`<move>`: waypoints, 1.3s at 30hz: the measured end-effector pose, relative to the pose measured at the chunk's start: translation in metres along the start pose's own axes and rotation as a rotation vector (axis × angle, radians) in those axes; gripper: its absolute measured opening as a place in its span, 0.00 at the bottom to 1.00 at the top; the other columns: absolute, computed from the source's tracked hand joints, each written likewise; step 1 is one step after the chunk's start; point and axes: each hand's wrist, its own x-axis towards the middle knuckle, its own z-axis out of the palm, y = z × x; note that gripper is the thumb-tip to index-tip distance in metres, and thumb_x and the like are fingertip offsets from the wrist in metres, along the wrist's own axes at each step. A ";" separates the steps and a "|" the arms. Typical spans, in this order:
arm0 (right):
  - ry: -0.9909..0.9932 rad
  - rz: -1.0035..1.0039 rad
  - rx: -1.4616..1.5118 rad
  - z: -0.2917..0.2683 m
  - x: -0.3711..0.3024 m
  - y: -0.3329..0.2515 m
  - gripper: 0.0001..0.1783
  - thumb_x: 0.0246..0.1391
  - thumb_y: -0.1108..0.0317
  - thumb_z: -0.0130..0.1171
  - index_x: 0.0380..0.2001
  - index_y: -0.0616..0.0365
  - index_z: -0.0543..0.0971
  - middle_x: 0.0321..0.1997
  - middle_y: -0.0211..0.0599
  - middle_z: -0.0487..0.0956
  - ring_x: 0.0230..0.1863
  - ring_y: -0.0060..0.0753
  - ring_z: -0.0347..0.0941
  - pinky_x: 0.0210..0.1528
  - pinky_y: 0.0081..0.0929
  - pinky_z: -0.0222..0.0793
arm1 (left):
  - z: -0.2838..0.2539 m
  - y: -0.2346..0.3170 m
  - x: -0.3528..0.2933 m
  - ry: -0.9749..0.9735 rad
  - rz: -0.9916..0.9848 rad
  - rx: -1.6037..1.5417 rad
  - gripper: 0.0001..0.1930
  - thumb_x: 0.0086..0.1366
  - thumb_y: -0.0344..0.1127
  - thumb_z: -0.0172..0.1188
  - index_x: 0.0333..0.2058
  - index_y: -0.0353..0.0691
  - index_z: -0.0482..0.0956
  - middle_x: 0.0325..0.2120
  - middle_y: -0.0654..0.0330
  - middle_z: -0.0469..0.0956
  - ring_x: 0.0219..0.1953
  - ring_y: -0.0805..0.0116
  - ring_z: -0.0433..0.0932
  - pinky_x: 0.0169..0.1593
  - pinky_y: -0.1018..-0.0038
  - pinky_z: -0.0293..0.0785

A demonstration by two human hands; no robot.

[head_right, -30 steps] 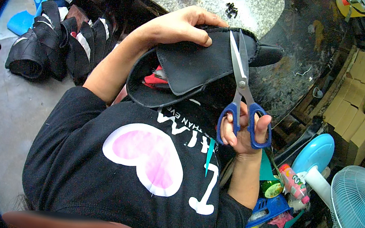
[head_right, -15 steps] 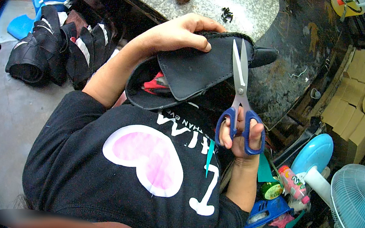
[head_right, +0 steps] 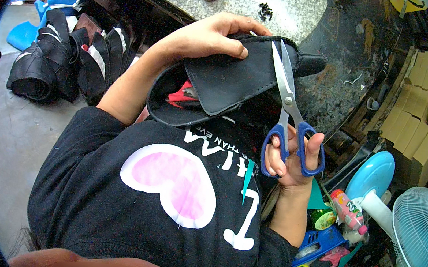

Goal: The person uses scissors to trim the edges of a black leather shoe upper. They repeatedly reposition the piece and cut along the seam line, removing small excess sections throughout the clip.

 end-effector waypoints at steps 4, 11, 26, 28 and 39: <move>0.021 -0.007 -0.066 0.002 -0.002 -0.005 0.45 0.53 0.25 0.37 0.33 0.66 0.69 0.08 0.30 0.65 0.07 0.21 0.57 0.12 0.17 0.54 | 0.000 -0.002 0.000 -0.001 -0.042 -0.001 0.29 0.53 0.29 0.57 0.56 0.30 0.69 0.45 0.59 0.76 0.45 0.74 0.72 0.52 0.78 0.68; 0.128 -0.099 -0.455 -0.003 0.009 0.016 0.44 0.48 0.23 0.41 0.35 0.61 0.68 0.10 0.29 0.66 0.10 0.21 0.59 0.15 0.16 0.56 | -0.005 0.001 0.001 0.019 -0.050 0.053 0.27 0.54 0.32 0.57 0.54 0.29 0.71 0.43 0.59 0.77 0.43 0.74 0.73 0.50 0.80 0.68; 0.296 -0.107 -0.817 0.001 -0.001 -0.004 0.45 0.37 0.28 0.63 0.35 0.65 0.69 0.20 0.30 0.71 0.19 0.20 0.69 0.21 0.14 0.59 | 0.001 -0.009 0.003 0.033 -0.020 -0.126 0.20 0.61 0.35 0.56 0.51 0.30 0.73 0.40 0.61 0.77 0.42 0.75 0.73 0.49 0.79 0.69; 0.379 -0.202 -0.825 0.004 -0.004 -0.002 0.45 0.38 0.28 0.62 0.35 0.65 0.69 0.20 0.30 0.72 0.19 0.20 0.68 0.22 0.14 0.59 | 0.007 -0.011 0.005 0.126 0.032 -0.004 0.19 0.63 0.36 0.56 0.49 0.30 0.74 0.39 0.62 0.77 0.41 0.76 0.73 0.48 0.79 0.69; 0.540 -0.589 -0.882 0.020 0.047 0.000 0.25 0.44 0.73 0.66 0.46 0.64 0.68 0.43 0.37 0.76 0.43 0.29 0.73 0.49 0.25 0.68 | 0.044 -0.005 0.015 0.360 0.261 0.488 0.10 0.61 0.36 0.61 0.38 0.37 0.79 0.25 0.57 0.79 0.29 0.71 0.78 0.34 0.75 0.73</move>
